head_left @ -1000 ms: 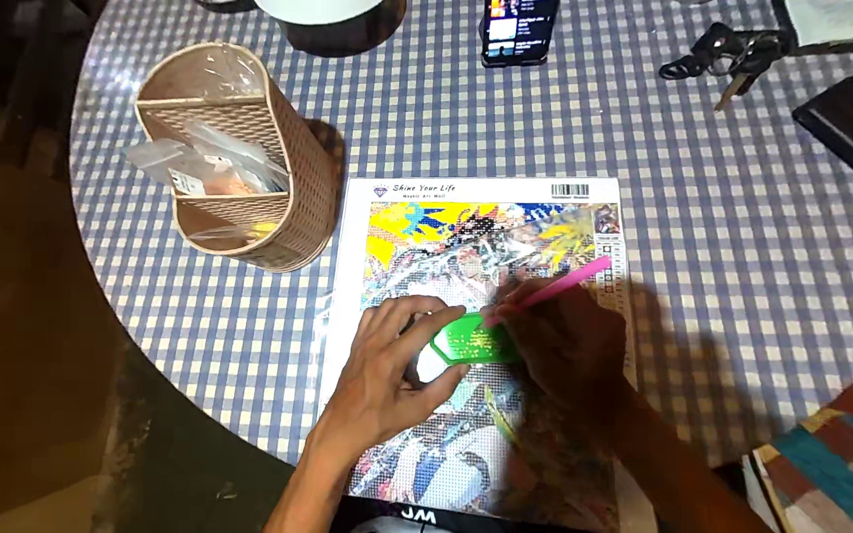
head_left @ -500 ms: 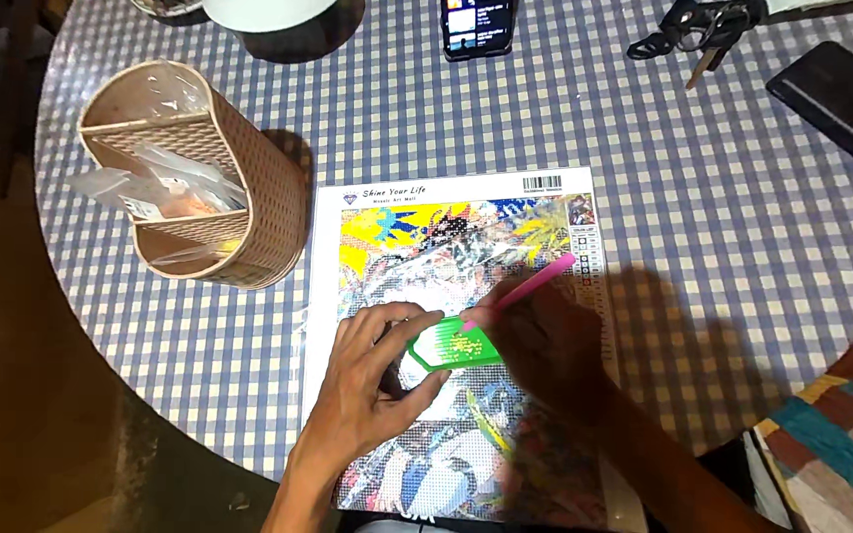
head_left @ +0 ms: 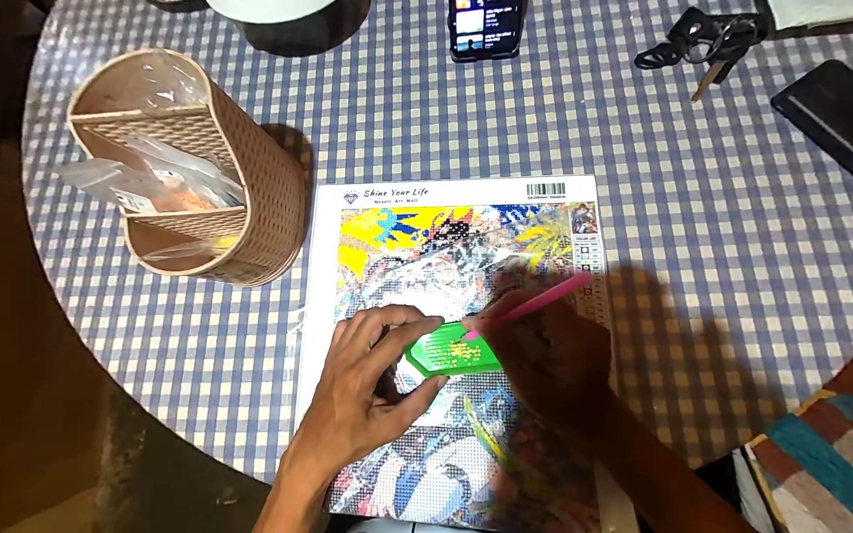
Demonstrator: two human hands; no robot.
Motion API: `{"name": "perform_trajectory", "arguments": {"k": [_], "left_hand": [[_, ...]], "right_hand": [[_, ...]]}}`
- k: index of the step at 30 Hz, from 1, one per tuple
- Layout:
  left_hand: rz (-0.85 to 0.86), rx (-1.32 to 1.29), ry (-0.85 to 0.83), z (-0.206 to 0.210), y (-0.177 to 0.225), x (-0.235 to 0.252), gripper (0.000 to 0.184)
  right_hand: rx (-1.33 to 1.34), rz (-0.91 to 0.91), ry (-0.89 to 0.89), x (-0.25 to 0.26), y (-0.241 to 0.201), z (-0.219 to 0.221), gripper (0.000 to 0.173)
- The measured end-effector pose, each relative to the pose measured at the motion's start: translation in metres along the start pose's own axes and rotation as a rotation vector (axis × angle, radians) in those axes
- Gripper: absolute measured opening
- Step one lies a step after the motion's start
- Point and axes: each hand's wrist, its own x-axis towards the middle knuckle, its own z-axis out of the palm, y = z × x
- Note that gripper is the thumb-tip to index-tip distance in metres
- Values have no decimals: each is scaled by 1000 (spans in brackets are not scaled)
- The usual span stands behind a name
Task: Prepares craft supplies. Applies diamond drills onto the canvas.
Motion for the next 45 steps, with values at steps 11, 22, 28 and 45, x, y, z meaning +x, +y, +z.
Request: {"name": "perform_trajectory", "arguments": {"k": [11,22,28,45], "left_hand": [[15,4,-22,-1,0,-2,51],[52,-2,13,-1,-1,-1,50],[99,127,2,1,5,-2,49],[-24,122,-301,-32,28,7,48]], "right_hand": [[51,54,63,-2,-3,0,13],[-8,230,129,-1,-17,-13,9],[40,309,138,-18,-20,-12,11],[112,210,153,-23,-12,-11,7]]}}
